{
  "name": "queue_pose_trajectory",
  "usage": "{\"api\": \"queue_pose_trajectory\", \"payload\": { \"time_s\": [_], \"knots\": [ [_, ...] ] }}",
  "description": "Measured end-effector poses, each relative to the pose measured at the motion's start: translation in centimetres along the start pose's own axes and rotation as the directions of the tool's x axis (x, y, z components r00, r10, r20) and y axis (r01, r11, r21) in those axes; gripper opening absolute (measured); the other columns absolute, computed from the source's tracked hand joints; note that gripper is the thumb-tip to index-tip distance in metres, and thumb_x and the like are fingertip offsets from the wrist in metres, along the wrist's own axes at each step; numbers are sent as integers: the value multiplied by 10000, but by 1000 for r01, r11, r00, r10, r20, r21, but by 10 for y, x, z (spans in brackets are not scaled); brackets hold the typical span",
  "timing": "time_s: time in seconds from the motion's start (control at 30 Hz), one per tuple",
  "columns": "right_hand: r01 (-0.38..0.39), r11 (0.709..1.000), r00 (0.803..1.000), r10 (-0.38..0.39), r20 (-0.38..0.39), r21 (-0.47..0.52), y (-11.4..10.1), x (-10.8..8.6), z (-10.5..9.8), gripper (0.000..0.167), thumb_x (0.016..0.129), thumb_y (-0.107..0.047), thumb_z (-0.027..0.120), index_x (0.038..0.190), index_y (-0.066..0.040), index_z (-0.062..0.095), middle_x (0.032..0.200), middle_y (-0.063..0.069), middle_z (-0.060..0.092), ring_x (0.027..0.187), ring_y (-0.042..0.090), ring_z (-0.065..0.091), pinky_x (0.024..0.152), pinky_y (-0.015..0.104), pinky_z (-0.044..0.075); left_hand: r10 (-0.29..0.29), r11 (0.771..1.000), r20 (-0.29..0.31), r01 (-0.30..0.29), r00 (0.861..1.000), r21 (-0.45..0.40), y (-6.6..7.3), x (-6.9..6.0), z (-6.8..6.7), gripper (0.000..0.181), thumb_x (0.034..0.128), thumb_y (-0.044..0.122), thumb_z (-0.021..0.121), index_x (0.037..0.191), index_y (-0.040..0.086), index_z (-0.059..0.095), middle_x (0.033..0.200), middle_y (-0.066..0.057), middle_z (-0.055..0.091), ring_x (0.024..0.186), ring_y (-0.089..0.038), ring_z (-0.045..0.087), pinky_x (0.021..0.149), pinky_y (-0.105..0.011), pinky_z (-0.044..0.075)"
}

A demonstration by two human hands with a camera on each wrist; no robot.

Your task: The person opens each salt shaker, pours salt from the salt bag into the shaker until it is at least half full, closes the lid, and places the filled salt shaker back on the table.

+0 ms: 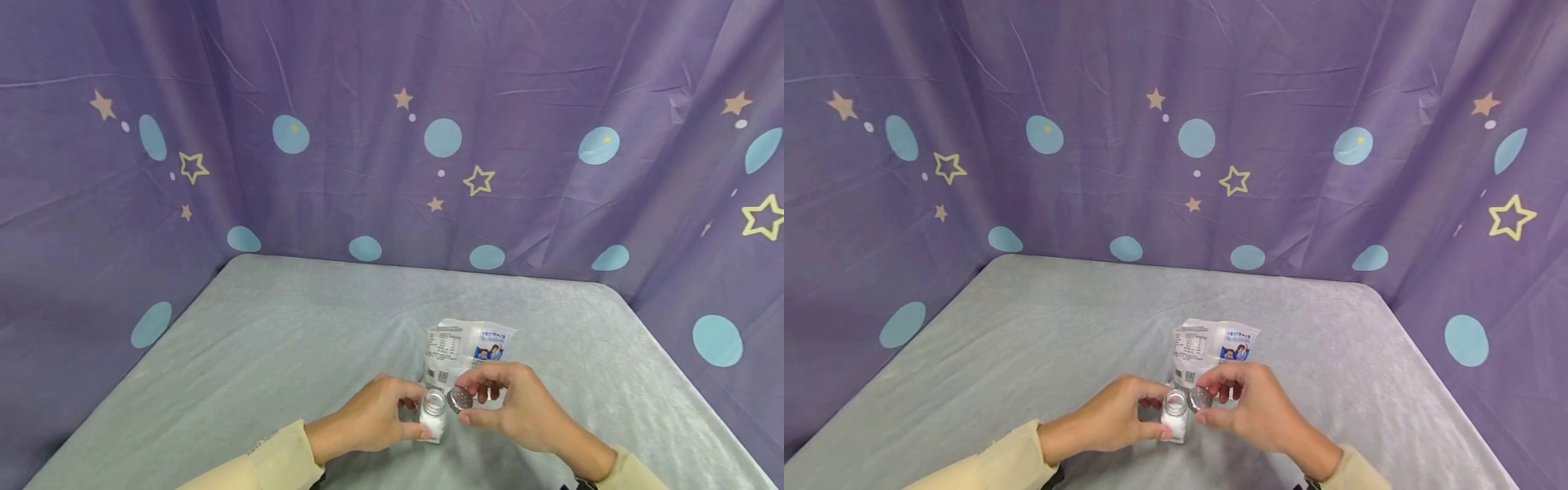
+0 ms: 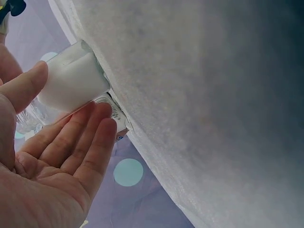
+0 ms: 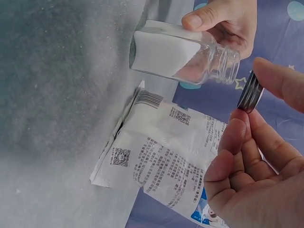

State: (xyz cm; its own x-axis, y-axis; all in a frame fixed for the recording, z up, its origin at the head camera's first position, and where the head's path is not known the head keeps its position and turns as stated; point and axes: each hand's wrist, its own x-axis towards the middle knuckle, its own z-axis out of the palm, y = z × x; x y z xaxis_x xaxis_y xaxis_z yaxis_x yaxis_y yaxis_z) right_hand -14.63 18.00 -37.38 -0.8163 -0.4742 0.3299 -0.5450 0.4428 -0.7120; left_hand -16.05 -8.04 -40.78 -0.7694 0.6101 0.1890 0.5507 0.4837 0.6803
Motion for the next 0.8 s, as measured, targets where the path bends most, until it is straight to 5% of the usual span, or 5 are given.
{"api": "queue_pose_trajectory", "payload": {
  "time_s": [0.8],
  "knots": [
    [7, 1000, 1000, -7, 6, 12, -5, 10, 13, 300, 742, -192, 927, 997, -207, 769, 844, -95, 699, 729, 151, 619, 645, 289, 494, -18, 1000, 12, 18, 1000, 17, -1, 0, 1, 333, 778, 272, 915, 1078, 221, 779, 897, 192, 700, 828, -12, 643, 729, -196, 506]
  ]
}}
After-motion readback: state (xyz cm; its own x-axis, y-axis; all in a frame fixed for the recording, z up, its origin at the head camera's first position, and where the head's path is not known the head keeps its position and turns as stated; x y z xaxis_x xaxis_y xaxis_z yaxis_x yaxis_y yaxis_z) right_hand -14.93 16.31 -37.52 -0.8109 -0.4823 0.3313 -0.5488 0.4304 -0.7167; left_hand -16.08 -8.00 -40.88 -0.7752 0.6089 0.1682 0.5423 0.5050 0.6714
